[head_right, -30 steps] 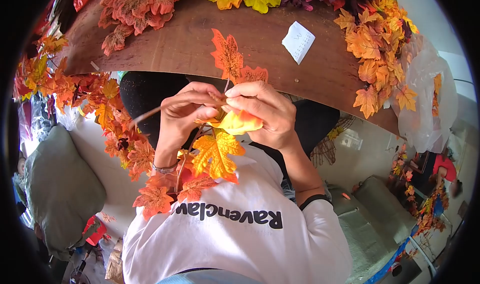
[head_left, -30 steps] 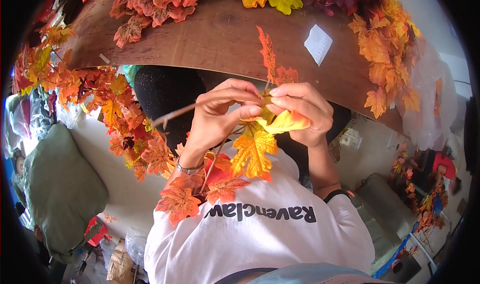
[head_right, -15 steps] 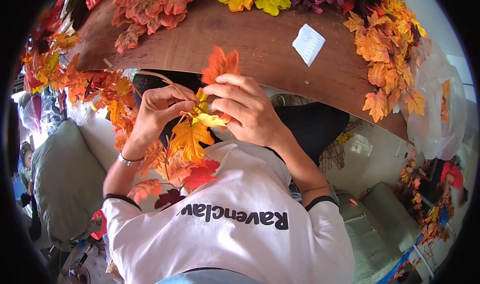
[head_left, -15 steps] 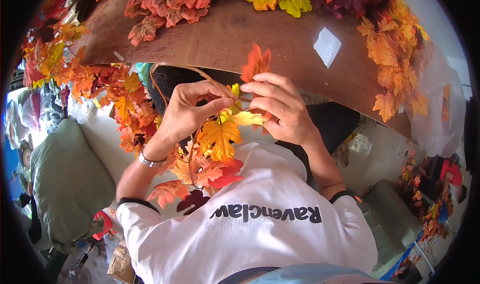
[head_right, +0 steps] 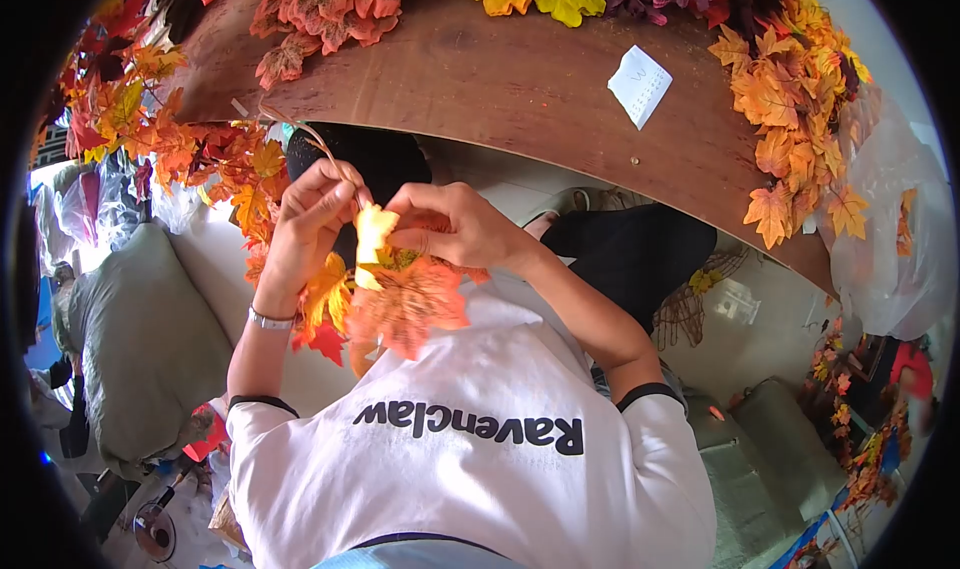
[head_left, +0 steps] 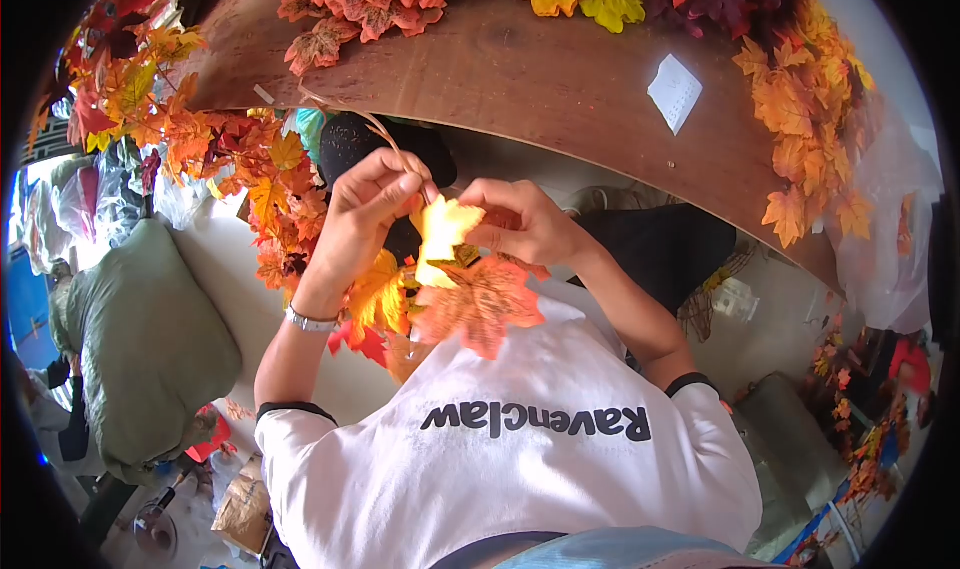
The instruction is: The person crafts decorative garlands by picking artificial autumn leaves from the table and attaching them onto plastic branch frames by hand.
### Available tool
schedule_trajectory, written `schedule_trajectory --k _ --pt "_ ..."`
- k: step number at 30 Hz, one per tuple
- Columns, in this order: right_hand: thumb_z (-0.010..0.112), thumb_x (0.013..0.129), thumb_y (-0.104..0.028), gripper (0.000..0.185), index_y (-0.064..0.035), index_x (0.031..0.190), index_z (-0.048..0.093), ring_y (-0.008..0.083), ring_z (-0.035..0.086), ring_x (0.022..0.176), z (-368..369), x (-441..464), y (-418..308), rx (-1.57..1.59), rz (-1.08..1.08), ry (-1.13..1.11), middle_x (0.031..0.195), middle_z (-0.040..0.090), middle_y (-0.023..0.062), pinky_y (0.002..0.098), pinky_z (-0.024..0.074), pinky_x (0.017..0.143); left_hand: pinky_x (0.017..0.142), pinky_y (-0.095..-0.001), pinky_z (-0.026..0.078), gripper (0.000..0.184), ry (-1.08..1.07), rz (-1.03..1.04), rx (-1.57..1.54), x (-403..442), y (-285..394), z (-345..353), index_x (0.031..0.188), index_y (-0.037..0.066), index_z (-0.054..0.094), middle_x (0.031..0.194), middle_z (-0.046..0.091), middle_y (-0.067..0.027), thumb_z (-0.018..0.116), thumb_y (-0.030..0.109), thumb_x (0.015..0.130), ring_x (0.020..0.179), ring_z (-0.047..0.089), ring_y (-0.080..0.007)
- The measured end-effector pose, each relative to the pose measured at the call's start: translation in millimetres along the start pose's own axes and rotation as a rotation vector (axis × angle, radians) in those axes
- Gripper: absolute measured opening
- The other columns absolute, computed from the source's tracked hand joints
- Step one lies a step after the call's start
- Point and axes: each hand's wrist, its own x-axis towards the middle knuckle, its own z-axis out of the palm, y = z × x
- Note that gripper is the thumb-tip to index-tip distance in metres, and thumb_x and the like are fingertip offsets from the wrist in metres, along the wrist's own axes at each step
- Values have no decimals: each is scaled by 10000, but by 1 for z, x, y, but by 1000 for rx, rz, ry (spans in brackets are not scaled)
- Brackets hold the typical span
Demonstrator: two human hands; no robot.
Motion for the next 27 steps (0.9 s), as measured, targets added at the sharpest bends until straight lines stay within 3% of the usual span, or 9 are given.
schedule_trajectory --k 2,3,8,11,16,18,19,24,27 --pt "554 842 -52 135 20 955 536 112 590 769 7 2 7 410 83 -1 827 618 74 227 464 706 680 -203 400 62 -6 -17 -98 4 -2 -9 890 46 523 867 559 -22 513 106 880 794 529 -76" --pt "565 834 -47 145 22 960 545 115 596 743 5 2 5 418 141 18 787 614 86 226 471 704 686 -203 404 63 22 -31 -168 5 -4 -7 897 49 522 867 554 -18 514 109 879 783 527 -77" --pt "611 802 -62 158 23 928 568 103 605 735 10 1 -6 88 81 144 759 624 74 225 481 662 694 -226 436 69 19 -37 -377 13 -20 -4 909 52 528 848 543 -10 515 110 874 769 546 -96" --pt "630 760 -54 168 -5 909 571 108 597 665 13 -3 5 -240 -31 204 688 605 64 236 470 599 683 -226 444 96 39 7 -261 11 -25 -8 932 32 544 853 560 -25 508 101 876 752 556 -106" --pt "630 708 -64 193 -24 865 526 143 539 624 28 -9 25 -242 -159 333 695 552 61 265 421 577 675 -233 463 152 95 34 -159 2 -32 -14 1001 12 553 796 592 -47 512 63 864 738 577 -123" --pt "631 704 -52 200 -27 866 516 148 553 664 31 -9 31 -194 -86 327 736 559 64 260 424 597 678 -238 468 175 137 46 -207 2 -38 -14 1018 16 551 786 596 -44 531 29 845 755 585 -128" --pt "651 739 -93 204 -49 905 541 89 551 648 30 -7 37 -234 -152 357 713 560 8 223 427 598 697 -237 471 210 137 63 -253 -1 -36 -10 1036 20 548 794 601 -43 547 2 826 776 594 -137" --pt "613 758 -41 142 -30 888 558 107 600 758 35 -13 51 69 17 227 808 635 49 238 446 669 642 -225 476 236 197 82 -221 -1 -47 -6 1036 14 539 798 600 -56 558 -33 805 762 593 -137" --pt "592 728 9 163 -23 887 571 88 583 735 23 -15 51 -139 26 154 781 631 48 235 451 647 626 -214 475 237 207 85 -276 3 -60 1 1028 4 539 788 594 -59 567 -37 796 722 583 -125"
